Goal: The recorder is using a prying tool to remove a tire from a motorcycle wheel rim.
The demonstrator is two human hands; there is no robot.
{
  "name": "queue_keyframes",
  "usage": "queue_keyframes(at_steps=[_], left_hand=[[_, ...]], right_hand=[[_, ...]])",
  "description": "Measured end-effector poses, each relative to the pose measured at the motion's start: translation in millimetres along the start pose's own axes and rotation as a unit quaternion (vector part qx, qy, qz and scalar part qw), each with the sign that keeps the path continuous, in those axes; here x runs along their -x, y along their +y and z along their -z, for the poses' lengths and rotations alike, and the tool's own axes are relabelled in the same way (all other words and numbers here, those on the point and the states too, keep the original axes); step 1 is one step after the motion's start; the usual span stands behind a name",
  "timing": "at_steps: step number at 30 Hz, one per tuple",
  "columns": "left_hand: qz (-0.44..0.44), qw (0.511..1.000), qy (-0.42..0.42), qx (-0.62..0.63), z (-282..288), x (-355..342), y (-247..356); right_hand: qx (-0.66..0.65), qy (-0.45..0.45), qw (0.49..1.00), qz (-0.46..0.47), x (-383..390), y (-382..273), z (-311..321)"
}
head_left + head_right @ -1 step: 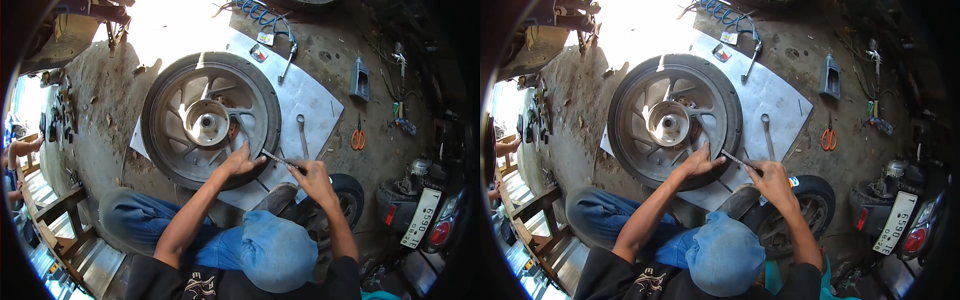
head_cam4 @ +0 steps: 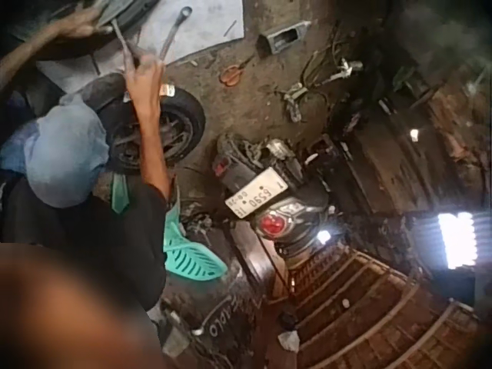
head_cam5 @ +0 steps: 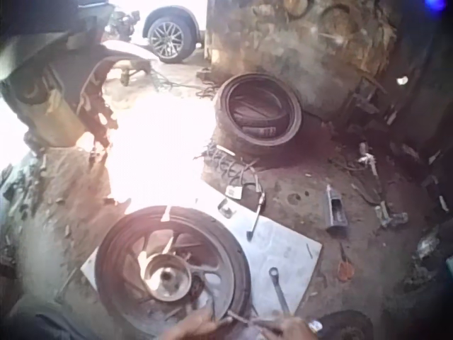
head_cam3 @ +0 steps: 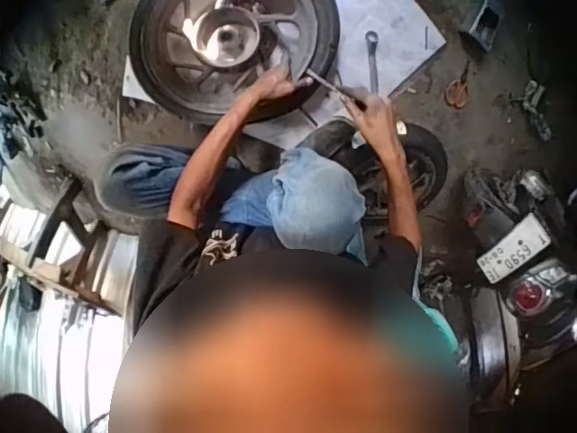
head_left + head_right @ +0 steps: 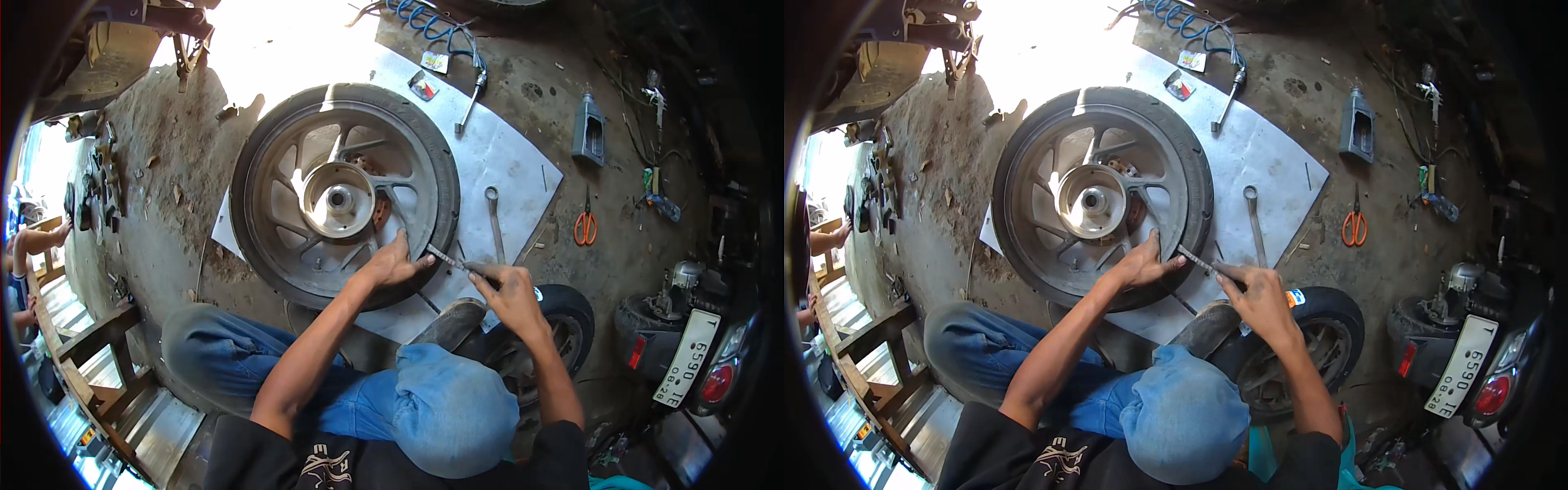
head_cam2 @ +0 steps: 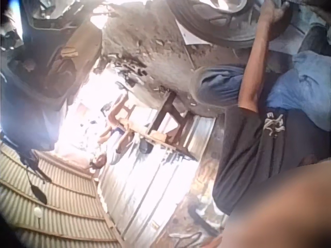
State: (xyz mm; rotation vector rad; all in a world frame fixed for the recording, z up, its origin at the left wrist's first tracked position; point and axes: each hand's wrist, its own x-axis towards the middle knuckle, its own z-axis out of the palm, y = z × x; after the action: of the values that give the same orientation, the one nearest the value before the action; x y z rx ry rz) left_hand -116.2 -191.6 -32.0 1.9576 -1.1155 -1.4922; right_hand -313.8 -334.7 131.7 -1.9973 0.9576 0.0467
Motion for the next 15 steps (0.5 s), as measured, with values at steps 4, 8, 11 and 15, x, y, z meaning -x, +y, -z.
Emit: queue_keyframes(at_steps=[4, 8, 11, 15], left_hand=[[0.044, 0.998, -0.039, 0.035, 7.8, 6.2, 27.3], [0.07, 0.996, 0.03, 0.042, -4.5, 12.1, 27.4], [0.101, 0.994, 0.016, 0.049, -1.7, 15.4, 41.0], [0.11, 0.992, 0.043, 0.054, 1.8, 15.2, 47.3]], right_hand=[[0.0, -0.036, 0.999, -0.003, -1.2, 19.5, -1.4], [-0.044, -0.079, 0.993, -0.074, -15.0, 12.9, 5.6], [0.026, -0.042, 0.998, -0.049, -16.8, -16.1, -0.2], [0.085, -0.036, 0.995, -0.04, -29.8, -44.4, -4.5]])
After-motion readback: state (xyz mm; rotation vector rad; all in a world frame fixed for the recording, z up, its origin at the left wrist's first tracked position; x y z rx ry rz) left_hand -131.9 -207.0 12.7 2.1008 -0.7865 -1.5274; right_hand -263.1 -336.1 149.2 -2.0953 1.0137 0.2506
